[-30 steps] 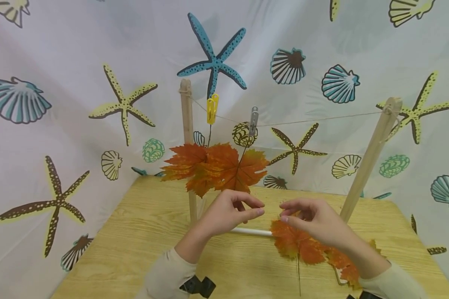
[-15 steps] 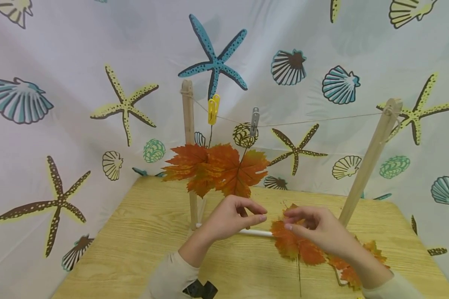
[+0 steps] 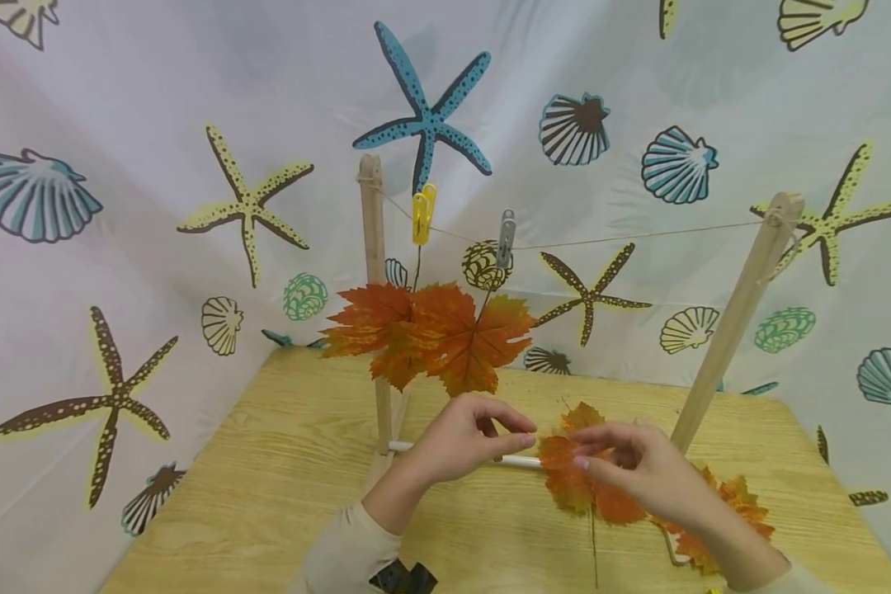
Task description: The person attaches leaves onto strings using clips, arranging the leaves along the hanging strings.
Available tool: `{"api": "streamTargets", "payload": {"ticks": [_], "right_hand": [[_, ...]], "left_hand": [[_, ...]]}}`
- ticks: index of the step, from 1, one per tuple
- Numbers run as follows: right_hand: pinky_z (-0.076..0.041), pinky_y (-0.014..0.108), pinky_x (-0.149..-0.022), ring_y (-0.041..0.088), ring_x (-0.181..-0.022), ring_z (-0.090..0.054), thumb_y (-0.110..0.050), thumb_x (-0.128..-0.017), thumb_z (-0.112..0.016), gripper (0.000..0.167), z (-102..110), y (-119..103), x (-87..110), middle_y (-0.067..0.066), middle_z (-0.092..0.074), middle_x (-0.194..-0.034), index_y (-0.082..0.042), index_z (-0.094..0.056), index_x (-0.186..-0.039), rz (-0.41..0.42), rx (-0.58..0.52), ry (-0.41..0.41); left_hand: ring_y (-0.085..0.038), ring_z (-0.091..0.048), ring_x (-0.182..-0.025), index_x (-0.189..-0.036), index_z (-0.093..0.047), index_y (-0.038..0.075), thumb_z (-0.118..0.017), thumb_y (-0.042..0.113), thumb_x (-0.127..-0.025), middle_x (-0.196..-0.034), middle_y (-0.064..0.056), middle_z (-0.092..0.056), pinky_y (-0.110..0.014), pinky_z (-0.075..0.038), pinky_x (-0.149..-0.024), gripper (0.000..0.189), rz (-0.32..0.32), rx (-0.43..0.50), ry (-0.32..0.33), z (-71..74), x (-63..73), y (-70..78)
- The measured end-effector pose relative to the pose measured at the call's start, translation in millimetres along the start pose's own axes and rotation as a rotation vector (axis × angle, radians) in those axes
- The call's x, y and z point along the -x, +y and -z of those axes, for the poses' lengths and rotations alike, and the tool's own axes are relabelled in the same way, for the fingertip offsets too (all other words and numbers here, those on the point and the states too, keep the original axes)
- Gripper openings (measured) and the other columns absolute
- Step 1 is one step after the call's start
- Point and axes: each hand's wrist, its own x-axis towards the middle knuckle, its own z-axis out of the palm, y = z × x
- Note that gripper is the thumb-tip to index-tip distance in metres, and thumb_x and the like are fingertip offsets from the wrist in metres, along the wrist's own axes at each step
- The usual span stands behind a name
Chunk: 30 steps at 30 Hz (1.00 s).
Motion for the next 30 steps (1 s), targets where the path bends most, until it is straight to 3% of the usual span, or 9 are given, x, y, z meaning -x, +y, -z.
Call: {"api": "streamTargets", "payload": {"ticks": [9,16,22,30], "right_hand": [[-0.058,0.029,-0.071,0.011,-0.085,-0.071,-0.023,-0.097,-0.067,0.037,-0.8,8.6,9.2,0.018,-0.07,-0.113,-0.001,-0.065,-0.126,-0.024,-0.008,0.008],[-0.059,0.029,-0.074,0.013,-0.088,-0.072,-0.024,-0.096,-0.068,0.04,-2.7,12.6,12.0,0.019,-0.07,-0.116,0.0,-0.063,-0.127,-0.076,-0.044,0.009],[-0.059,0.028,-0.078,0.014,-0.093,-0.073,-0.025,-0.096,-0.067,0.042,-2.9,17.8,15.5,0.02,-0.07,-0.119,0.002,-0.062,-0.128,-0.1,-0.064,0.009],[-0.06,0.031,-0.079,0.012,-0.094,-0.072,-0.022,-0.098,-0.065,0.04,-5.5,26.4,21.6,0.024,-0.067,-0.122,0.003,-0.063,-0.128,-0.084,-0.085,-0.017]], "left_hand": [[-0.017,-0.06,-0.063,-0.102,-0.079,0.02,-0.074,0.025,-0.092,-0.096,0.003,-0.074,-0.025,-0.049,-0.055,0.012,-0.012,0.003,-0.039,-11.0,-3.5,-2.6],[-0.015,-0.062,-0.062,-0.101,-0.079,0.022,-0.074,0.025,-0.091,-0.095,0.004,-0.075,-0.027,-0.051,-0.057,0.011,0.016,0.006,-0.054,-15.2,-5.4,-5.5],[-0.014,-0.062,-0.06,-0.101,-0.08,0.021,-0.073,0.025,-0.092,-0.098,0.004,-0.076,-0.029,-0.053,-0.057,0.011,0.013,-0.012,-0.073,-16.7,-8.2,-14.4],[-0.018,-0.064,-0.063,-0.098,-0.08,0.021,-0.074,0.025,-0.092,-0.099,0.004,-0.075,-0.031,-0.055,-0.06,0.01,0.054,-0.017,-0.099,-23.4,-7.1,-25.3]]}}
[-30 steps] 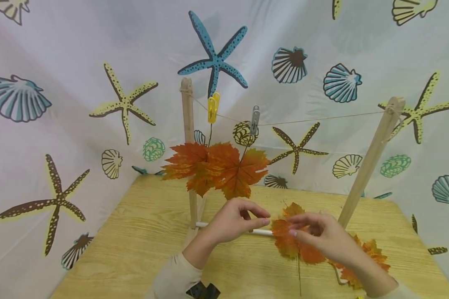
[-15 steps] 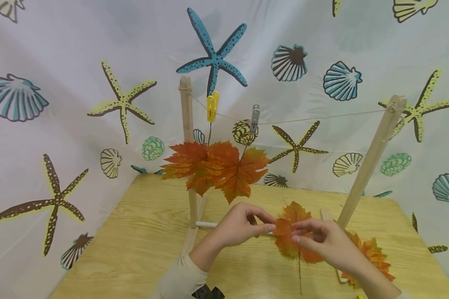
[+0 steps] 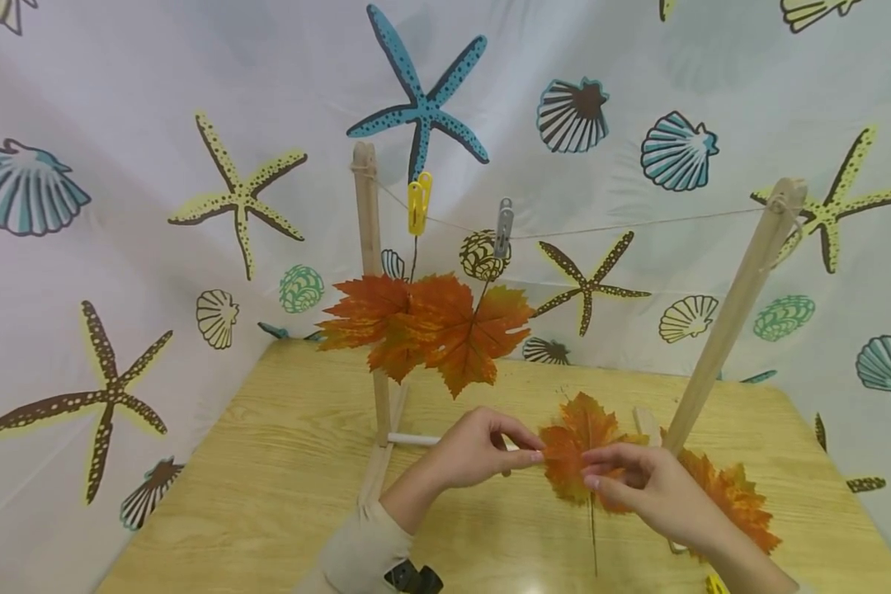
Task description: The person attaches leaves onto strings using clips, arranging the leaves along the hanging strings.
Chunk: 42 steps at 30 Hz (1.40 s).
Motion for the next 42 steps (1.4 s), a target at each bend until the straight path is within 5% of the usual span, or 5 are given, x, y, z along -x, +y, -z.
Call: {"api": "streamTargets", "payload": {"ticks": [11,17,30,37,42], "right_hand": [[-0.057,0.031,-0.069,0.01,-0.077,-0.069,-0.023,-0.098,-0.065,0.035,-8.1,9.3,7.0,0.019,-0.071,-0.115,0.0,-0.065,-0.125,0.002,0.012,0.036],[-0.056,0.029,-0.066,0.01,-0.073,-0.068,-0.022,-0.097,-0.066,0.033,-13.0,15.6,8.7,0.016,-0.073,-0.112,-0.002,-0.066,-0.124,0.02,0.043,0.046],[-0.056,0.032,-0.066,0.019,-0.071,-0.068,-0.03,-0.097,-0.066,0.038,-15.7,26.9,15.8,0.012,-0.073,-0.11,-0.005,-0.066,-0.125,-0.083,0.047,0.054],[-0.058,0.036,-0.067,0.017,-0.072,-0.069,-0.029,-0.097,-0.065,0.039,-13.2,33.2,20.7,0.023,-0.069,-0.117,-0.002,-0.065,-0.126,-0.089,0.025,0.066],[-0.057,0.033,-0.066,0.015,-0.072,-0.069,-0.026,-0.098,-0.065,0.04,-10.0,39.0,26.0,0.024,-0.068,-0.118,0.002,-0.064,-0.127,-0.096,0.032,0.075]], "left_hand": [[-0.025,-0.067,-0.066,-0.101,-0.08,0.017,-0.074,0.024,-0.092,-0.096,0.003,-0.076,-0.028,-0.054,-0.059,0.013,0.005,0.003,-0.059,-7.9,-0.9,-10.8],[-0.02,-0.065,-0.063,-0.1,-0.08,0.016,-0.074,0.022,-0.091,-0.096,0.003,-0.076,-0.03,-0.056,-0.059,0.012,0.011,0.031,-0.073,-14.3,-1.0,-15.2],[-0.014,-0.064,-0.063,-0.101,-0.08,0.014,-0.073,0.019,-0.092,-0.107,-0.002,-0.075,-0.031,-0.056,-0.061,0.013,0.018,0.069,-0.11,-25.6,-1.0,-23.1],[-0.016,-0.065,-0.063,-0.101,-0.08,0.012,-0.073,0.017,-0.092,-0.107,-0.006,-0.076,-0.041,-0.059,-0.064,0.012,0.009,0.093,-0.118,-30.4,-2.4,-28.2],[-0.013,-0.064,-0.062,-0.101,-0.079,0.01,-0.074,0.016,-0.091,-0.099,-0.006,-0.076,-0.035,-0.057,-0.06,0.013,0.012,0.108,-0.129,-38.2,-2.1,-30.7]]}}
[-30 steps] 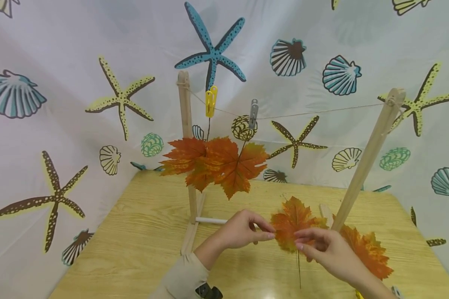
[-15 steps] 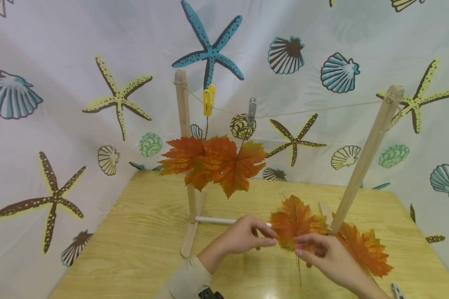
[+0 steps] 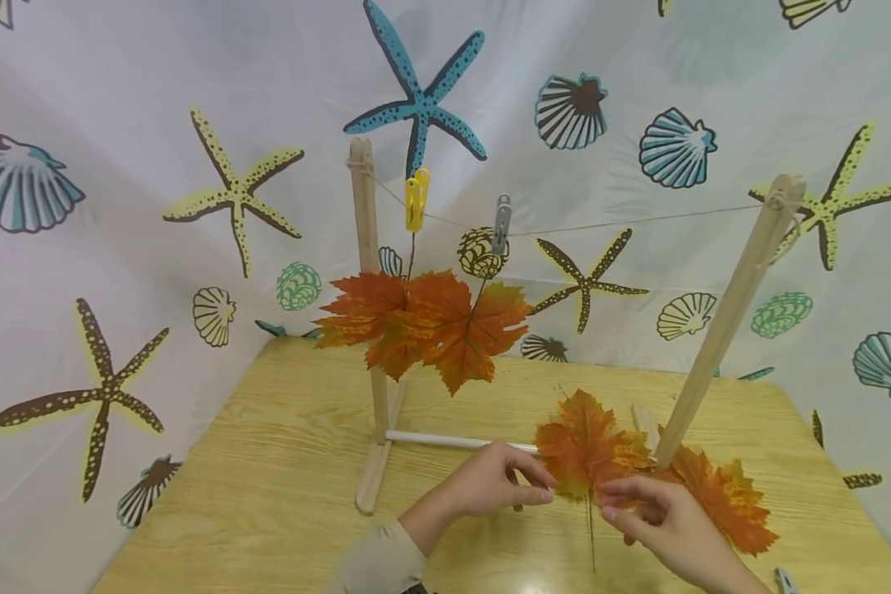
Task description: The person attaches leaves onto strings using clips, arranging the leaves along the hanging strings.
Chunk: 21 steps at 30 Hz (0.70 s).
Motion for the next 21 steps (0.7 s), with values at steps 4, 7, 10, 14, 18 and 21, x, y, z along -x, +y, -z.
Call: {"api": "streamTargets", "payload": {"ticks": [4,7,10,14,18,21], "right_hand": [[-0.057,0.032,-0.066,0.016,-0.071,-0.069,-0.025,-0.097,-0.066,0.043,0.4,5.6,4.4,0.024,-0.069,-0.119,0.005,-0.062,-0.128,-0.036,-0.006,0.004],[-0.057,0.032,-0.067,0.019,-0.071,-0.07,-0.025,-0.096,-0.067,0.045,0.3,9.3,7.7,0.025,-0.068,-0.121,0.006,-0.061,-0.128,-0.078,-0.02,0.008],[-0.057,0.033,-0.067,0.021,-0.072,-0.07,-0.026,-0.095,-0.068,0.044,-0.7,11.7,12.2,0.025,-0.067,-0.123,0.005,-0.063,-0.127,-0.111,-0.011,0.02],[-0.055,0.031,-0.065,0.021,-0.069,-0.069,-0.028,-0.094,-0.07,0.042,-4.7,15.8,18.7,0.022,-0.068,-0.121,0.002,-0.066,-0.124,-0.147,0.024,0.065],[-0.055,0.028,-0.062,0.018,-0.065,-0.067,-0.026,-0.093,-0.071,0.04,-9.5,21.6,24.7,0.022,-0.069,-0.12,0.0,-0.067,-0.123,-0.157,0.054,0.138],[-0.055,0.027,-0.061,0.016,-0.064,-0.066,-0.024,-0.091,-0.073,0.038,-13.8,23.1,28.5,0.021,-0.069,-0.12,-0.002,-0.068,-0.122,-0.191,0.085,0.213]], "left_hand": [[-0.023,-0.068,-0.064,-0.101,-0.079,0.01,-0.075,0.016,-0.09,-0.095,-0.003,-0.076,-0.04,-0.059,-0.062,0.014,0.008,-0.003,-0.002,-5.5,-0.2,-2.8],[-0.035,-0.069,-0.067,-0.1,-0.08,0.011,-0.076,0.017,-0.09,-0.092,0.0,-0.076,-0.04,-0.059,-0.061,0.013,0.006,-0.016,0.005,-9.1,-0.7,-5.6],[-0.041,-0.068,-0.069,-0.099,-0.08,0.013,-0.076,0.018,-0.089,-0.091,0.004,-0.076,-0.03,-0.056,-0.056,0.012,-0.011,-0.035,0.011,-13.7,-1.5,-9.4],[-0.028,-0.065,-0.061,-0.101,-0.08,0.012,-0.077,0.019,-0.089,-0.09,0.004,-0.076,-0.02,-0.049,-0.053,0.014,-0.042,-0.041,-0.001,-21.4,-2.7,-14.9],[-0.006,-0.057,-0.057,-0.103,-0.079,0.009,-0.076,0.021,-0.089,-0.09,0.004,-0.075,-0.019,-0.049,-0.056,0.018,-0.057,-0.033,-0.022,-30.6,-4.6,-21.7],[-0.002,-0.055,-0.055,-0.104,-0.079,0.01,-0.076,0.024,-0.09,-0.089,0.009,-0.074,-0.02,-0.05,-0.056,0.02,-0.047,-0.046,-0.049,-37.1,-5.8,-27.9]]}}
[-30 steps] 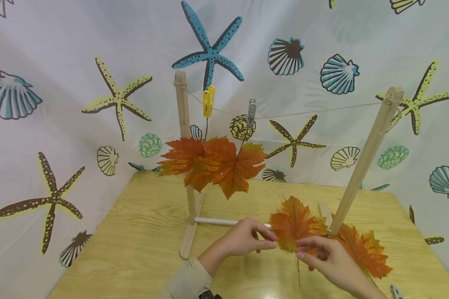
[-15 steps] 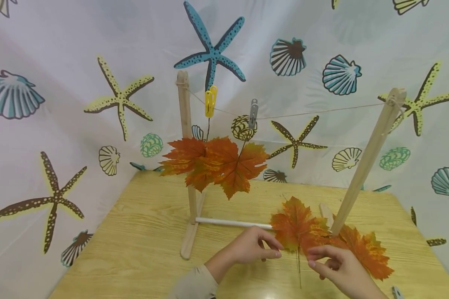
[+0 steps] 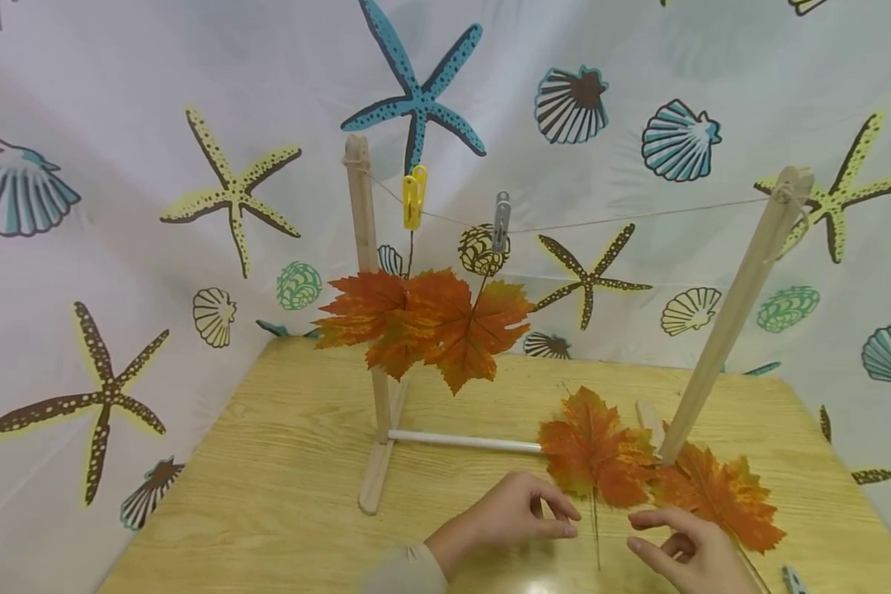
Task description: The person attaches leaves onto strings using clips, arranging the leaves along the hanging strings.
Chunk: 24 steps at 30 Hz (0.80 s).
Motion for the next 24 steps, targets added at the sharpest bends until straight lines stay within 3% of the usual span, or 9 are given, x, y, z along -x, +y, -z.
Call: {"api": "streamTargets", "payload": {"ticks": [5,12,20,24], "right_hand": [[-0.055,0.028,-0.06,0.017,-0.064,-0.066,-0.022,-0.09,-0.074,0.038,-3.4,6.1,5.8,0.018,-0.07,-0.118,-0.003,-0.069,-0.122,-0.102,0.011,0.068],[-0.054,0.032,-0.06,0.02,-0.069,-0.067,-0.026,-0.09,-0.074,0.045,-1.8,21.2,5.9,0.018,-0.067,-0.123,-0.003,-0.066,-0.127,-0.223,-0.044,0.095],[-0.057,0.036,-0.061,0.022,-0.07,-0.068,-0.022,-0.089,-0.075,0.048,6.0,50.1,15.9,0.016,-0.069,-0.119,0.001,-0.063,-0.129,-0.3,-0.125,0.113],[-0.057,0.037,-0.06,0.024,-0.07,-0.068,-0.025,-0.086,-0.076,0.05,4.5,57.9,15.8,0.012,-0.072,-0.11,0.0,-0.065,-0.127,-0.325,-0.132,0.126]], "left_hand": [[-0.003,-0.055,-0.055,-0.106,-0.078,0.011,-0.075,0.025,-0.09,-0.086,0.013,-0.073,-0.02,-0.051,-0.058,0.021,0.028,-0.012,-0.04,-11.1,-3.9,-5.6],[-0.007,-0.055,-0.05,-0.106,-0.078,0.012,-0.075,0.02,-0.09,-0.084,0.012,-0.072,-0.022,-0.049,-0.05,0.018,0.067,-0.008,-0.03,-21.4,-11.9,-9.3],[0.003,-0.059,-0.069,-0.106,-0.079,0.014,-0.073,0.019,-0.092,-0.088,0.012,-0.074,-0.016,-0.05,-0.069,0.016,0.094,-0.047,0.001,-35.6,-15.1,-11.3],[0.006,-0.058,-0.072,-0.105,-0.079,0.016,-0.073,0.019,-0.092,-0.091,0.011,-0.074,-0.016,-0.049,-0.071,0.014,0.088,-0.106,0.033,-35.7,-17.8,-9.9]]}}
